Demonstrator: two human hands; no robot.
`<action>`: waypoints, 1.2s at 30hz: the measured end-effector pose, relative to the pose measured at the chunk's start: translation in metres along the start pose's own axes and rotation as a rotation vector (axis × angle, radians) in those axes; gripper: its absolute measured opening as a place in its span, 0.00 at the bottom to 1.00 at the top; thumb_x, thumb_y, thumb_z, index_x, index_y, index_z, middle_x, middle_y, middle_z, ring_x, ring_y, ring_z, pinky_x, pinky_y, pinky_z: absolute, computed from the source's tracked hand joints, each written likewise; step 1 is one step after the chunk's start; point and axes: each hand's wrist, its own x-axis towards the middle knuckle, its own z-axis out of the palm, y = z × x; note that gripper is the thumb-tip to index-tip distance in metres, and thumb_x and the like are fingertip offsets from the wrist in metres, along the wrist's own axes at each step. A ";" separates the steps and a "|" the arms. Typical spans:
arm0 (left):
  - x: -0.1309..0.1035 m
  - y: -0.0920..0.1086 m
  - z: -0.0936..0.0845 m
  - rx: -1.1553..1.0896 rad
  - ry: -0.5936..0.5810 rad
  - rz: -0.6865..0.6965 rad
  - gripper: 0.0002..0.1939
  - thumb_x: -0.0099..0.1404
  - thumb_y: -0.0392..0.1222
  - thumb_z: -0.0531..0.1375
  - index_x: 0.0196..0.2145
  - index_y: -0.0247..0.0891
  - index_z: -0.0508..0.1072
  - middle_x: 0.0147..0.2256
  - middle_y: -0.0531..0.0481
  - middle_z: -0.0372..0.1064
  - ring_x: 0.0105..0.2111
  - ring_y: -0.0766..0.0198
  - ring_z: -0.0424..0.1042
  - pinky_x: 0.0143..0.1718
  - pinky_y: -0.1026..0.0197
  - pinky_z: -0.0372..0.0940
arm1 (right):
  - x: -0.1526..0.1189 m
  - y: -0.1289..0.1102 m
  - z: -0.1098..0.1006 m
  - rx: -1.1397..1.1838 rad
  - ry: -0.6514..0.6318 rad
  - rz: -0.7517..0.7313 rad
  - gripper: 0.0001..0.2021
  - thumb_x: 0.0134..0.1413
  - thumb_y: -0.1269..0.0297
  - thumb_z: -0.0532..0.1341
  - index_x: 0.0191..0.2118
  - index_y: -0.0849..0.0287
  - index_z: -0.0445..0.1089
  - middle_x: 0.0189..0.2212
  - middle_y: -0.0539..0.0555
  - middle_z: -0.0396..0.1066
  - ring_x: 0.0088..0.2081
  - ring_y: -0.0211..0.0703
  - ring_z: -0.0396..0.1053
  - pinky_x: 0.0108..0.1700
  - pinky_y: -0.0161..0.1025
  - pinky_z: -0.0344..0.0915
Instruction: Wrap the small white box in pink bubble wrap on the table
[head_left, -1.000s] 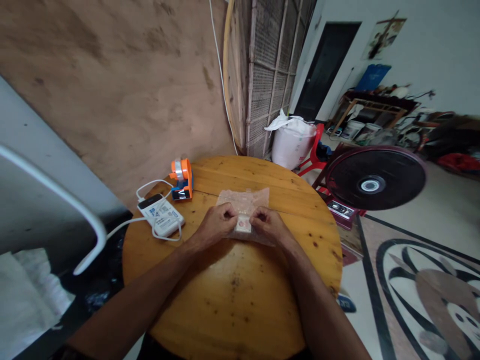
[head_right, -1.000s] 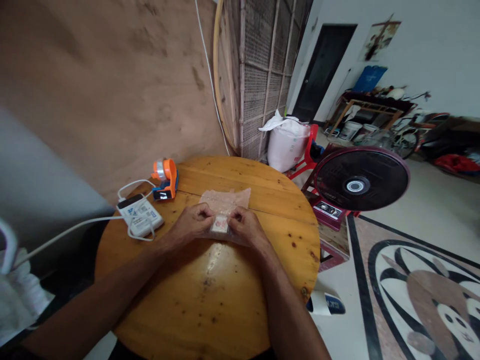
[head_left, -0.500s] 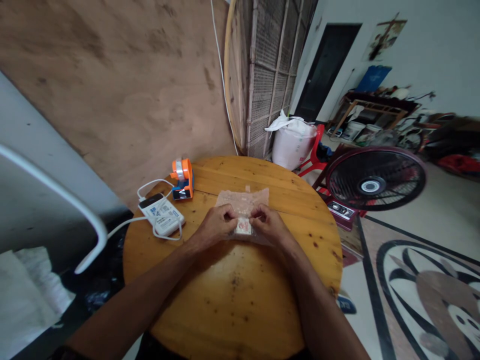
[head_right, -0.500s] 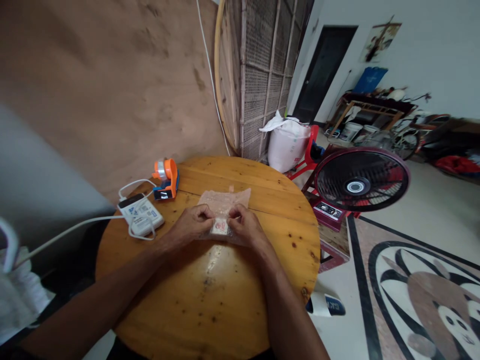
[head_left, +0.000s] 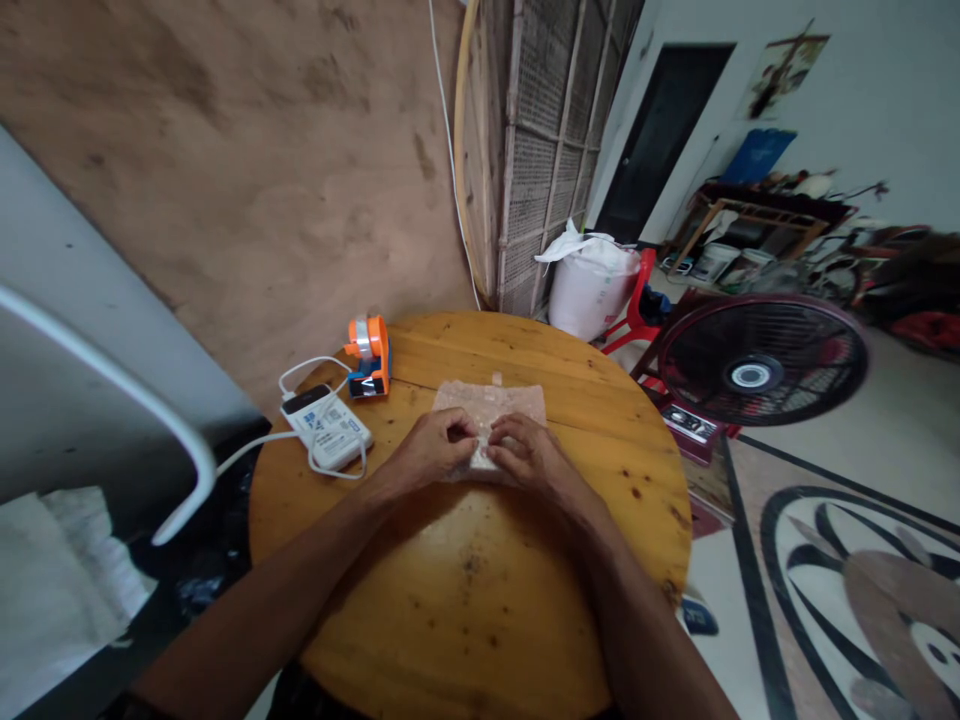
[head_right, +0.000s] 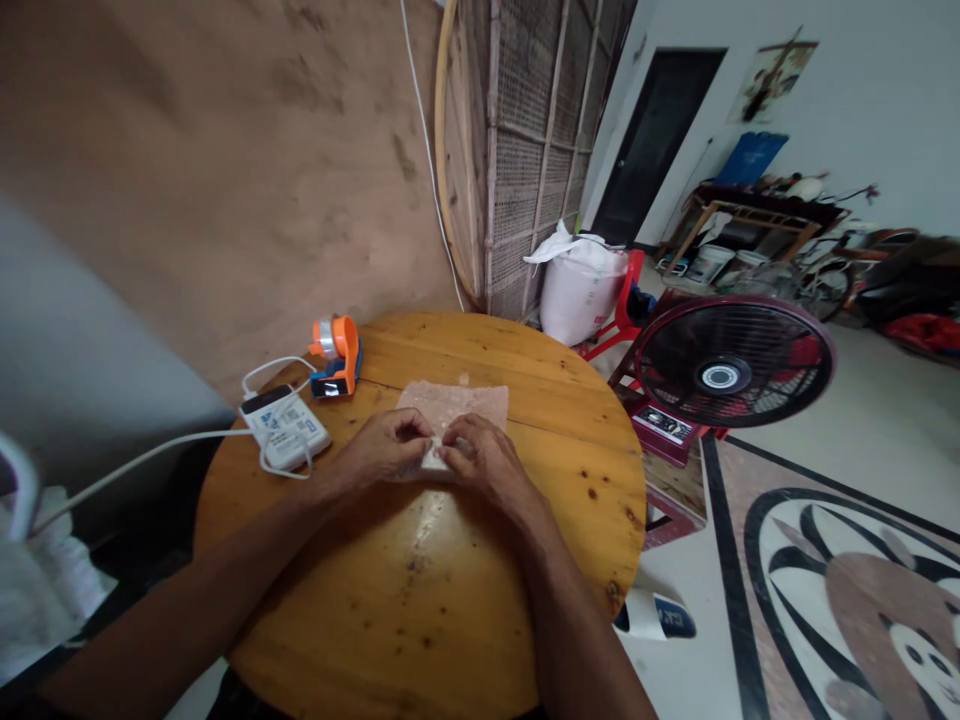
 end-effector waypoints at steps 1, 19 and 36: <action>0.000 0.000 -0.001 0.000 -0.011 -0.002 0.08 0.53 0.41 0.57 0.30 0.35 0.71 0.26 0.54 0.68 0.25 0.68 0.65 0.26 0.68 0.59 | 0.000 -0.001 0.000 -0.002 0.002 0.020 0.02 0.53 0.68 0.61 0.35 0.57 0.71 0.37 0.52 0.70 0.39 0.41 0.67 0.43 0.37 0.61; -0.001 -0.005 -0.013 0.152 -0.079 -0.033 0.12 0.57 0.45 0.55 0.33 0.35 0.72 0.27 0.51 0.68 0.27 0.65 0.65 0.28 0.65 0.59 | 0.001 0.006 0.004 0.048 -0.051 0.007 0.08 0.57 0.68 0.58 0.40 0.56 0.73 0.41 0.54 0.71 0.43 0.43 0.67 0.46 0.39 0.61; -0.040 0.007 -0.026 0.610 0.090 -0.352 0.25 0.59 0.57 0.56 0.43 0.33 0.69 0.29 0.43 0.72 0.28 0.56 0.71 0.25 0.62 0.54 | 0.000 0.015 0.008 0.104 -0.009 -0.002 0.08 0.55 0.68 0.59 0.40 0.57 0.74 0.40 0.54 0.72 0.41 0.41 0.68 0.45 0.39 0.62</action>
